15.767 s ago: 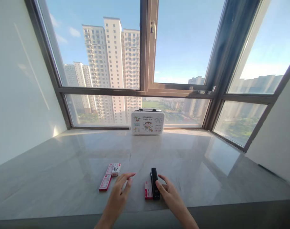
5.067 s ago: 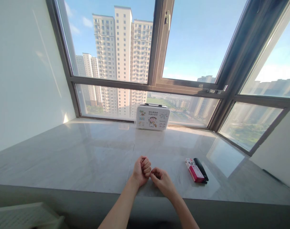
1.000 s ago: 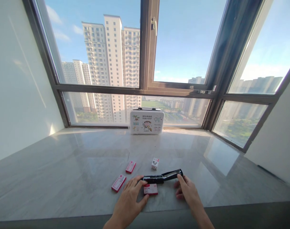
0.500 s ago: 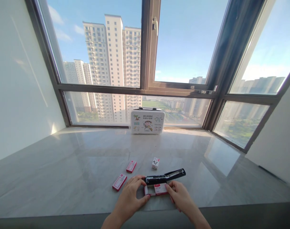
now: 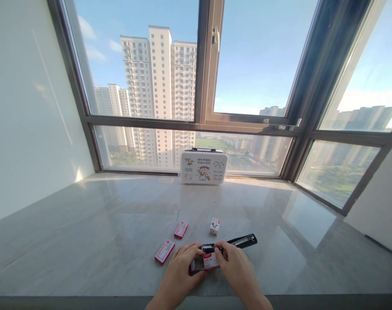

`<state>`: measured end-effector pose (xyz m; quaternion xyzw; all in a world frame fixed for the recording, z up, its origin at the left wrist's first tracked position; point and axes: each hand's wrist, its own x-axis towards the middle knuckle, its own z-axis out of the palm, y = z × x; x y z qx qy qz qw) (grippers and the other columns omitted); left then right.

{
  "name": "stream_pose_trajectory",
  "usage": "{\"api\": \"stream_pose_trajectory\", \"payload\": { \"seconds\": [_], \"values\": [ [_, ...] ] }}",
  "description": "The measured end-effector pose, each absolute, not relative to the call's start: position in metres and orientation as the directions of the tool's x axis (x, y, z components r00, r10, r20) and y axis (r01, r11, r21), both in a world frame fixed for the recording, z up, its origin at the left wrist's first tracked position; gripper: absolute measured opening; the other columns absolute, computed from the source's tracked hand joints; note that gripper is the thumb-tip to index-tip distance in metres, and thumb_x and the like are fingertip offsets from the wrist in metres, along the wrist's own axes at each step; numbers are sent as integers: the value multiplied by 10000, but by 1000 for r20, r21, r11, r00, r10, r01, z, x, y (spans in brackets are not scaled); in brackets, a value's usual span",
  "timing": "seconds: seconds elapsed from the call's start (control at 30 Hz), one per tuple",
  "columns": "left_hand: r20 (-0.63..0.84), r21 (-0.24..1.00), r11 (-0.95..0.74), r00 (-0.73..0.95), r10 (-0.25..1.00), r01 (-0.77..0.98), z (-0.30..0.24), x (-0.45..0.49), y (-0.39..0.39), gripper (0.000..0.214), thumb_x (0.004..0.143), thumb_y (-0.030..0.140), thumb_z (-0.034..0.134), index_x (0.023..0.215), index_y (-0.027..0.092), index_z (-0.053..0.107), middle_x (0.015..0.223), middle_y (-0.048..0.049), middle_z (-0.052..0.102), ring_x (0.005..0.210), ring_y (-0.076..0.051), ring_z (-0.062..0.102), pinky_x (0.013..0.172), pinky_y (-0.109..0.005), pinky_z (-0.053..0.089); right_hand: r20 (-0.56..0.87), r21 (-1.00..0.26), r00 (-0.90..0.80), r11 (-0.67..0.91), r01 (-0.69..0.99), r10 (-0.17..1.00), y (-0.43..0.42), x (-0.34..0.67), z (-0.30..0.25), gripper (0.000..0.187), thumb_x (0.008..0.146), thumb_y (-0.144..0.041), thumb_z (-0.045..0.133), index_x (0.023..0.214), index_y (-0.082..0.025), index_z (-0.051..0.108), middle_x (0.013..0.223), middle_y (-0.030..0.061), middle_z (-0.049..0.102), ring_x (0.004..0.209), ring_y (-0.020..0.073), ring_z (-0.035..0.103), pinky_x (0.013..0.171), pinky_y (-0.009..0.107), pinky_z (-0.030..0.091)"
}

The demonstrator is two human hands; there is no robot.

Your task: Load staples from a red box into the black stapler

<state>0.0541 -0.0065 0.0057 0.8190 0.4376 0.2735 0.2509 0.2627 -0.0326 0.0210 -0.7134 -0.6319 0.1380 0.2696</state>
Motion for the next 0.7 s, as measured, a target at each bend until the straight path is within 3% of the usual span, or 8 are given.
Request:
{"api": "stream_pose_trajectory", "payload": {
  "seconds": [0.13,0.27,0.47,0.57,0.7],
  "values": [
    [251,659,-490,447,859,571,5,55,-6,424,706,277,785,1107,349,668,1378,48,598,1339,-244,469,1142,-368,325,93,-706,98,-4,708,991,-29,263,25,355,937,-443,513,1068,-213,750,896,70,739,822,231,675,659,262,433],
    [259,671,-484,435,863,562,5,55,-6,408,674,267,796,1062,316,682,1341,14,624,1307,-258,499,1121,-364,343,21,-897,12,14,441,1000,-14,265,10,452,897,-544,534,932,-151,755,767,64,711,665,206,639,562,252,420],
    [259,694,-472,422,868,544,6,56,-7,391,677,267,788,1054,313,693,1338,-3,630,1317,-274,501,1144,-397,331,-152,-985,-54,-146,94,987,10,273,-16,548,750,-635,659,888,-107,695,585,-2,593,448,107,464,448,213,330],
    [242,693,-472,441,864,545,7,56,-7,388,693,271,779,1071,305,697,1364,-19,616,1342,-288,484,1179,-437,288,-138,-980,5,-137,142,990,11,267,-13,489,746,-585,700,919,-129,671,611,0,619,474,122,504,464,217,354],
    [241,695,-474,445,862,541,5,57,-6,419,691,254,776,1097,313,686,1375,-3,609,1356,-277,473,1189,-432,276,46,-868,71,4,496,996,3,252,10,271,837,-436,674,873,-169,696,556,-18,593,505,136,512,492,222,318]
  ]
}}
